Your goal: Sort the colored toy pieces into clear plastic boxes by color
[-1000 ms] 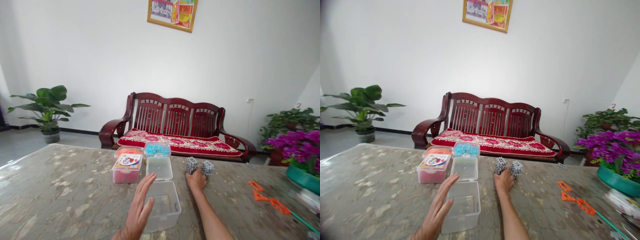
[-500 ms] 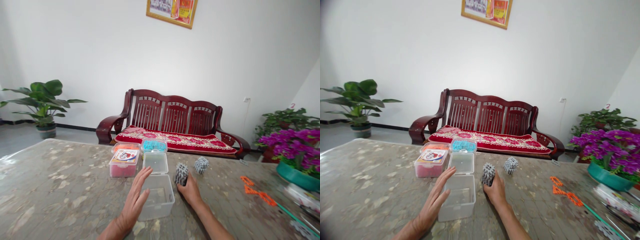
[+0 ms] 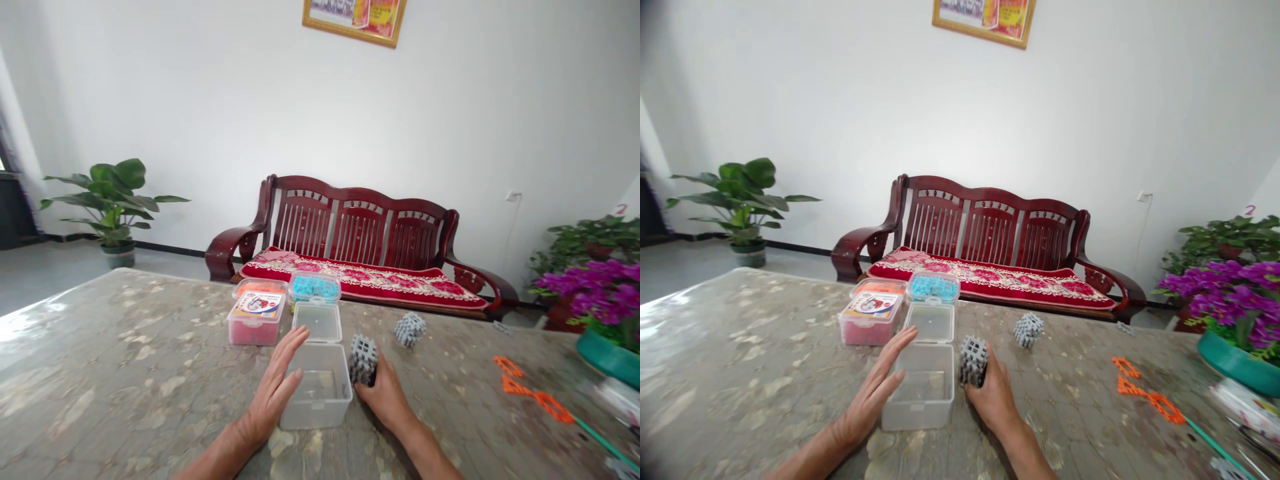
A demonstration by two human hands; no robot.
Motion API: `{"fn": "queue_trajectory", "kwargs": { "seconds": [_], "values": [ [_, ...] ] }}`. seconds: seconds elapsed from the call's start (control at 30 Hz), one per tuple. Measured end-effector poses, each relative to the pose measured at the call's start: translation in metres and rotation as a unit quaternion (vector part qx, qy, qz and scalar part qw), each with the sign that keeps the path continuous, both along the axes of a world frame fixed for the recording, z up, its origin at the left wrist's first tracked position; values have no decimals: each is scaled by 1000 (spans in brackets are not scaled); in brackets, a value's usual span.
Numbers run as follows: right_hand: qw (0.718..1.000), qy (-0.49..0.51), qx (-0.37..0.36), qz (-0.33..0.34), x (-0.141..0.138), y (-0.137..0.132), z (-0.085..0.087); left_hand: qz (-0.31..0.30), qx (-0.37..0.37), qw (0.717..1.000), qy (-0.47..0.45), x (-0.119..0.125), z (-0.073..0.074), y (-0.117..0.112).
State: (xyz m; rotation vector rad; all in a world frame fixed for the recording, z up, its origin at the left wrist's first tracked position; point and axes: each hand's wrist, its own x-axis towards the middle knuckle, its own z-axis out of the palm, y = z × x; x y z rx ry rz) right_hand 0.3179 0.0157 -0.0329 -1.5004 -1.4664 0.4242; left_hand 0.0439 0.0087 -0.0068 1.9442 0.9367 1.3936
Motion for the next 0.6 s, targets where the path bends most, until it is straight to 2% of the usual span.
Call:
{"fn": "queue_trajectory", "kwargs": {
  "seconds": [0.1,0.17,0.23,0.33,0.47,0.6],
  "values": [
    [1000,13,-22,14,6,0,0,1,-2,1000,-2,0,-1,1],
    [998,32,-35,41,15,2,6,0,-4,1000,-5,1,-2,2],
    [996,40,-40,65,27,4,21,-3,-4,1000,-9,1,-4,2],
    [997,14,-26,73,39,6,52,-8,-3,1000,-16,1,-4,2],
    [991,-95,-37,88,25,3,95,-24,-17,999,-14,1,1,0],
    [958,-264,-77,85,-4,-4,120,-39,-37,998,-13,1,7,-2]
  ]
}}
